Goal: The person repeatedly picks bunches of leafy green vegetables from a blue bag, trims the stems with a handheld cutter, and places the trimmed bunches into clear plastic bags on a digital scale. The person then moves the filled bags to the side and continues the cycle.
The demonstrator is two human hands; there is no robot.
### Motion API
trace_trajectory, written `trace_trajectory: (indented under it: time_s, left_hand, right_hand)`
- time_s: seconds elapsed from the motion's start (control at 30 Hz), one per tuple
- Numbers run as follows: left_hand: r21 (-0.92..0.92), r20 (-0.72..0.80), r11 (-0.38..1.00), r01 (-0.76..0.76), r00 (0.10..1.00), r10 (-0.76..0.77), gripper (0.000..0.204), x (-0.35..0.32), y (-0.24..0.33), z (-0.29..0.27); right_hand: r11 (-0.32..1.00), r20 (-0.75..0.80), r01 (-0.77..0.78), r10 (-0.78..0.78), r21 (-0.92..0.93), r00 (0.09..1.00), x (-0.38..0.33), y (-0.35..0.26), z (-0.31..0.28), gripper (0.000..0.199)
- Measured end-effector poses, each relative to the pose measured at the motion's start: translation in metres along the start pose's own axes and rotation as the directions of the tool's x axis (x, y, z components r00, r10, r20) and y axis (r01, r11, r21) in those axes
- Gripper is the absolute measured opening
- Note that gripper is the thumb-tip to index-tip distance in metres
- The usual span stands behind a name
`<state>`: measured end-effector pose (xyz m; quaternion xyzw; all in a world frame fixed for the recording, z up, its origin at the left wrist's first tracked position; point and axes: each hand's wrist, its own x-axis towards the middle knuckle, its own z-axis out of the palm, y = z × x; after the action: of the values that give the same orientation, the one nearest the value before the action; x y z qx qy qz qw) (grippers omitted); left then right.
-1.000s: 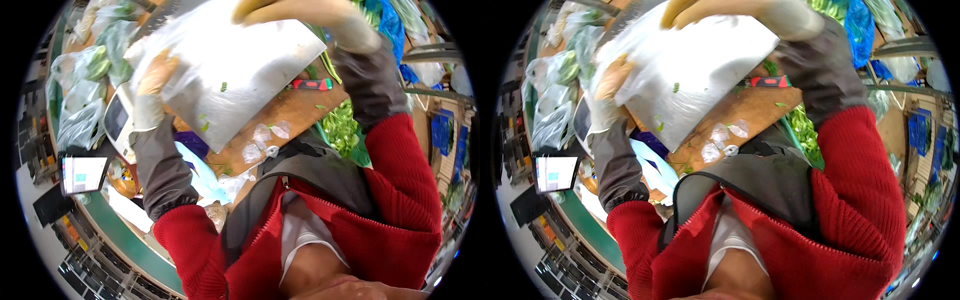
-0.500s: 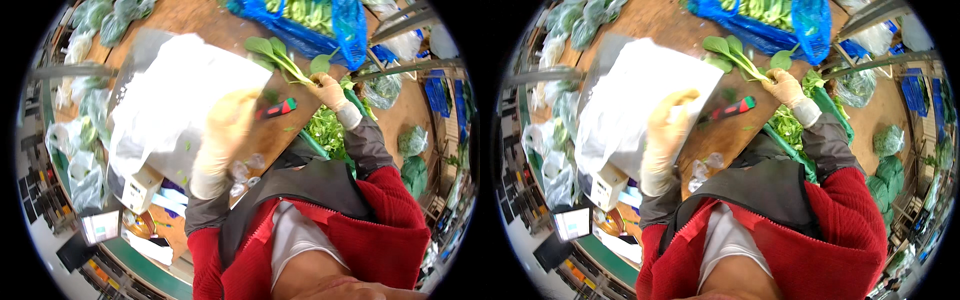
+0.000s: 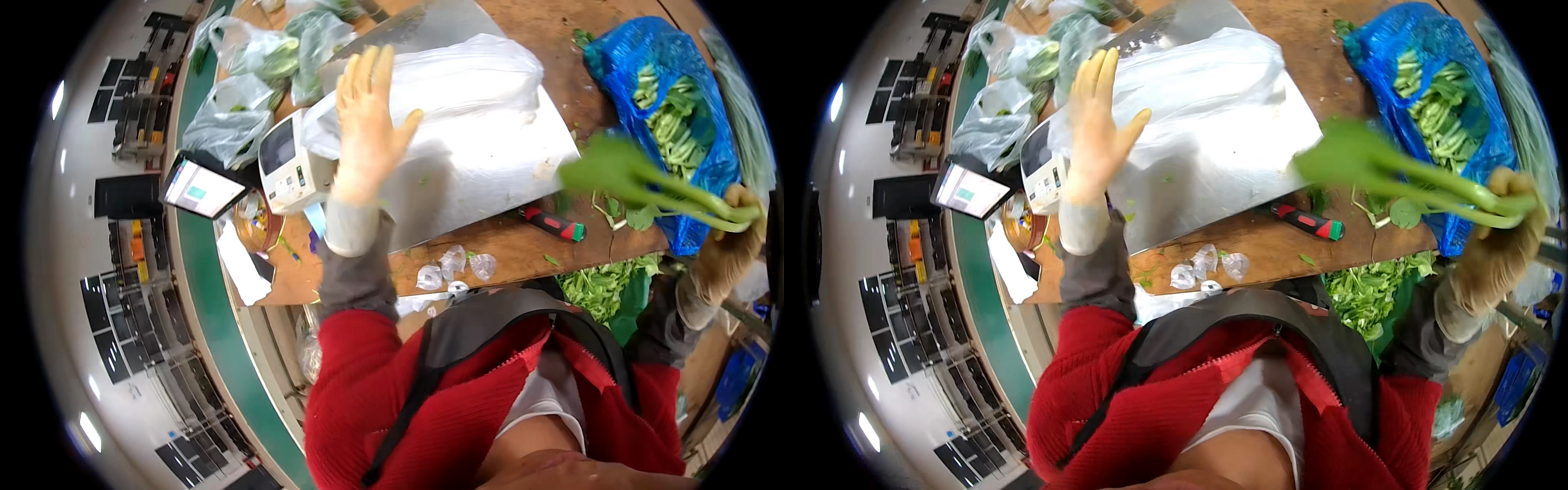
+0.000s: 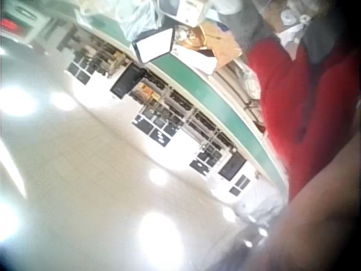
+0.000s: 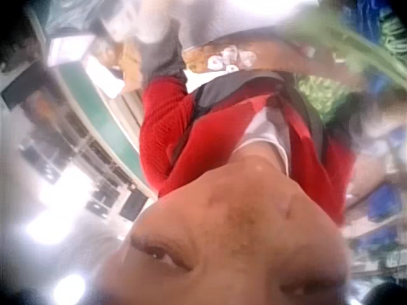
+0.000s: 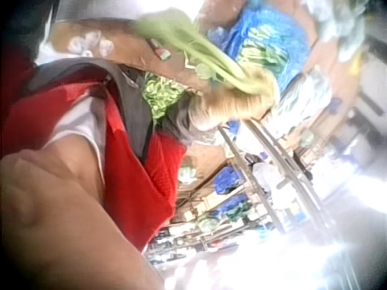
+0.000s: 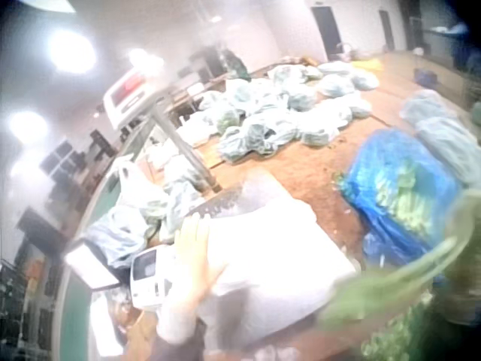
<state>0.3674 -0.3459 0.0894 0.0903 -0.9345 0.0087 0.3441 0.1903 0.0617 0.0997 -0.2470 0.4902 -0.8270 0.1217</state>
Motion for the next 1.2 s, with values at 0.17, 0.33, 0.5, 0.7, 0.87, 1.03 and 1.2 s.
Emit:
trace_trajectory:
  time_s: [0.17,0.33,0.5,0.7,0.87,1.03,1.2]
  left_hand:
    - [0.056,0.122,0.971,0.234,0.963,-0.239,0.025,-0.013,-0.094,0.02]
    - [-0.48,0.245,0.679,0.555,0.828,-0.504,0.016,0.008,-0.095,0.021]
    - [-0.242,0.345,0.765,0.596,0.79,-0.506,0.036,-0.009,-0.119,0.004]
    - [-0.236,0.291,0.839,0.491,0.859,-0.421,0.041,0.014,-0.125,0.014]
    - [-0.033,-0.169,0.999,0.017,0.985,-0.022,0.047,0.017,-0.115,0.033]
    - [-0.616,-0.056,0.786,-0.049,0.998,0.019,0.032,0.045,0.032,0.037]
    - [-0.848,0.347,0.511,0.142,0.877,0.333,0.024,0.07,0.194,0.133]
  right_hand:
    - [0.895,0.257,-0.431,0.447,-0.12,0.857,0.019,0.105,0.191,0.028]
    - [0.458,0.415,-0.884,0.789,0.096,0.453,0.086,0.271,0.224,0.025]
    - [0.541,0.328,-0.834,0.772,0.11,0.544,0.124,0.307,0.243,0.025]
    - [0.634,0.301,-0.77,0.723,0.07,0.622,0.143,0.316,0.242,0.026]
    - [0.748,0.506,-0.659,0.598,-0.076,0.621,0.119,0.292,0.226,0.027]
    - [0.839,0.112,-0.464,0.509,-0.283,0.853,0.057,0.172,0.068,0.03]
    - [0.811,-0.527,-0.521,0.33,-0.267,0.783,0.058,0.173,-0.117,0.035]
